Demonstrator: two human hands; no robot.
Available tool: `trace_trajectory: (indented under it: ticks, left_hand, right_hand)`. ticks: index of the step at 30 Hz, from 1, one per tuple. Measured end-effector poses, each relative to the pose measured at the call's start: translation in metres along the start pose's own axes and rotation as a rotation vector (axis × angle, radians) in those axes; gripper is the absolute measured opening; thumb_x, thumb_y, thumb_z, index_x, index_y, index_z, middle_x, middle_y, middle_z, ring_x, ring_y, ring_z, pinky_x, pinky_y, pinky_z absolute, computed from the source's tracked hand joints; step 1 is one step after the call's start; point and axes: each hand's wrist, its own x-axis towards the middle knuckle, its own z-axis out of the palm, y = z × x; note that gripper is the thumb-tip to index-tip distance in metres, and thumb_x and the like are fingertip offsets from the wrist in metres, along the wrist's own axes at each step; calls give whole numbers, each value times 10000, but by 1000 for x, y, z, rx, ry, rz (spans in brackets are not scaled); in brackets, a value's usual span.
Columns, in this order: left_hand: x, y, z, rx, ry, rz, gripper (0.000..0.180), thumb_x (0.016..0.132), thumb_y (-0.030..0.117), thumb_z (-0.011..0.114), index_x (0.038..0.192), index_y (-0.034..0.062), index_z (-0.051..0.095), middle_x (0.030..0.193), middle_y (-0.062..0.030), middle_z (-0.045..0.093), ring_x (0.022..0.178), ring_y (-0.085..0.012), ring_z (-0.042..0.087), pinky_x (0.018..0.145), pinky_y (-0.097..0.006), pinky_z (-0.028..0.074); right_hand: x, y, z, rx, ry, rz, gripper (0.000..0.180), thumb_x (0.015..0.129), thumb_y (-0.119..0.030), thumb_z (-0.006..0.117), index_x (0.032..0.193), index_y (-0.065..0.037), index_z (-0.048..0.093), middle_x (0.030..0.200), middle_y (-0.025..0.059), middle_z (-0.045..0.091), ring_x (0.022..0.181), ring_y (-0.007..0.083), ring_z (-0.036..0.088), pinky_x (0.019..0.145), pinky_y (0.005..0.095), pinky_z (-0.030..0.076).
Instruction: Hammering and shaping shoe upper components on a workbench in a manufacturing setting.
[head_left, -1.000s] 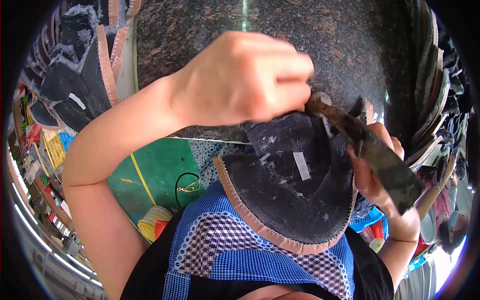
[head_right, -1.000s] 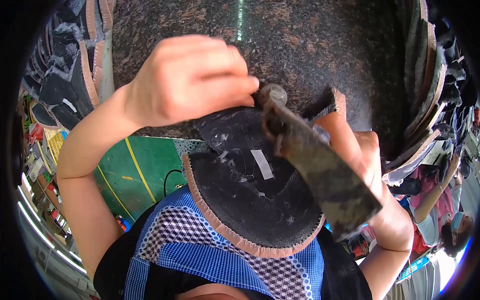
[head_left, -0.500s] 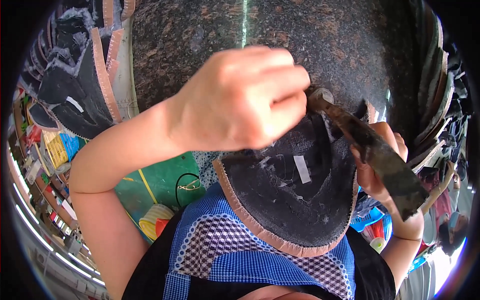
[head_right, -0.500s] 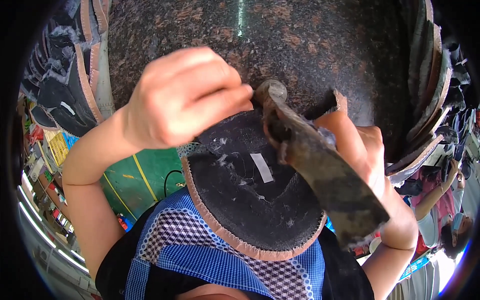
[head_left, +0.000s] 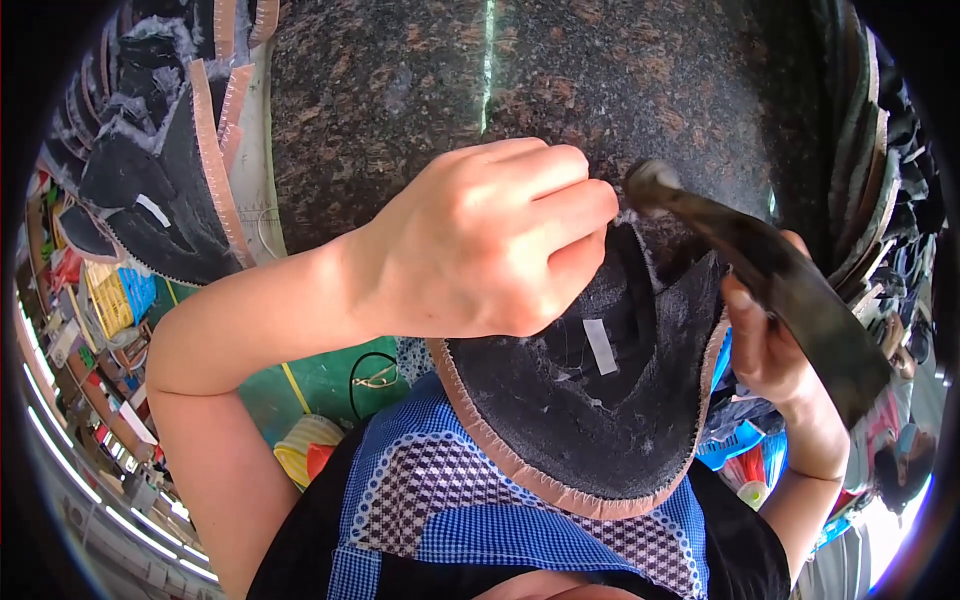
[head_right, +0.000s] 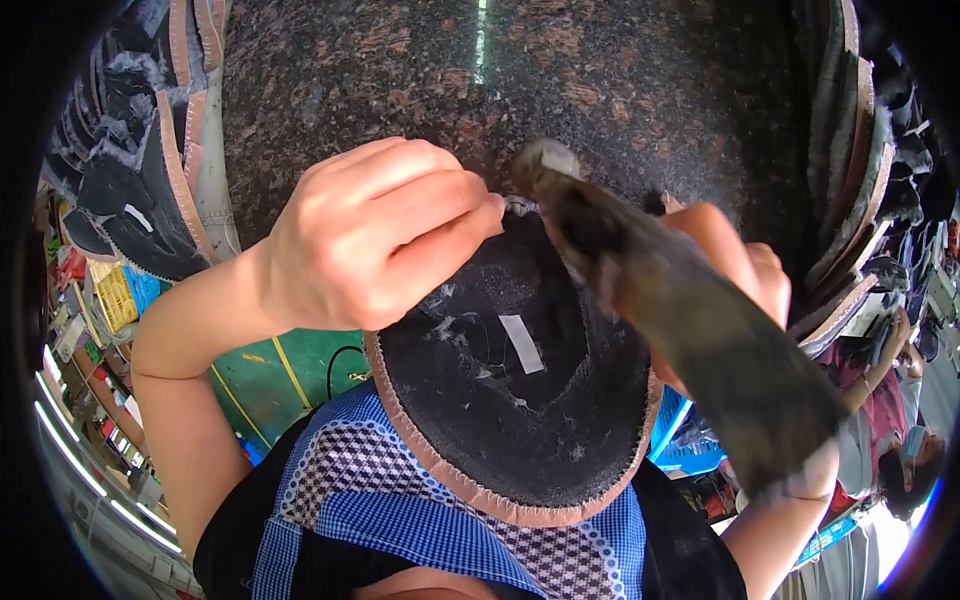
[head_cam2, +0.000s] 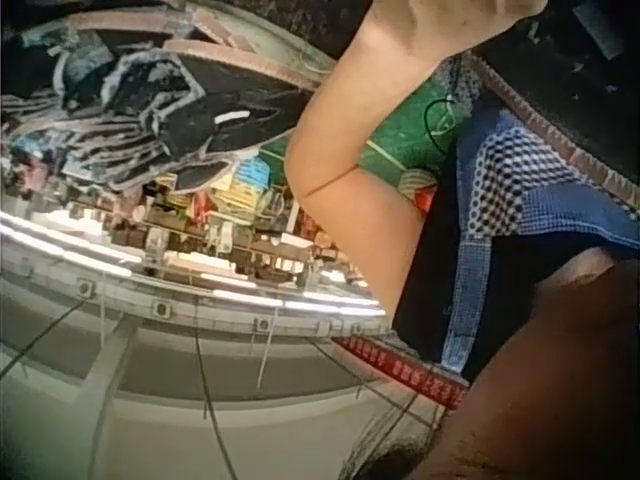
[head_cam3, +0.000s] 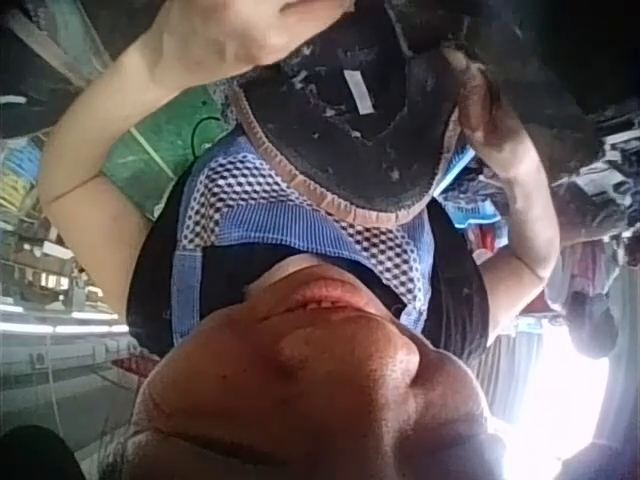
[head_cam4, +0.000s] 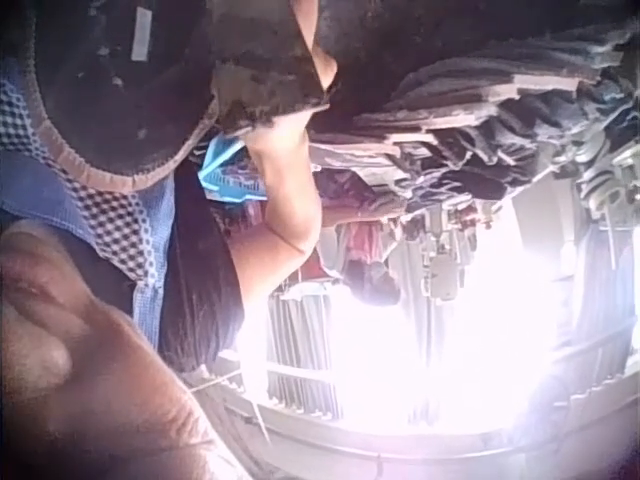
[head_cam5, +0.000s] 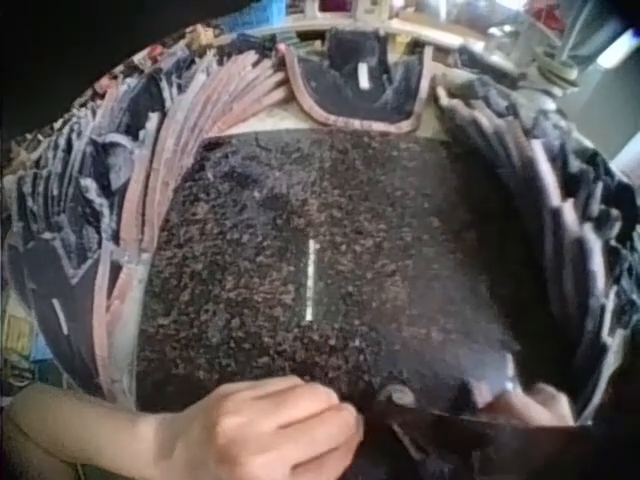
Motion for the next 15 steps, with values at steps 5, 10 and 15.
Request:
trace_trajectory:
  ticks: [5,10,15]
  left_hand:
    - [-1,-13,-8,-16,-2,-94,223,644,33,830,828,-3,709,800,-66,625,698,-223,620,573,-318,504]
    - [-7,-6,-5,-156,26,-188,202,666,19,823,838,12,716,814,-59,634,685,-214,614,583,-317,508]
    - [-11,20,-4,77,0,-163,209,650,7,753,846,-37,696,807,-95,619,701,-222,614,583,-318,517]
  right_hand:
    - [-3,9,10,325,119,7,342,882,-146,653,1175,21,597,951,148,649,773,280,616,675,341,437]
    - [4,9,10,417,213,23,324,1005,-27,489,1313,69,516,1163,93,642,925,142,595,838,301,471]
    - [18,-2,-21,315,-226,327,207,892,-228,669,963,-33,675,843,100,657,700,238,654,633,352,506]
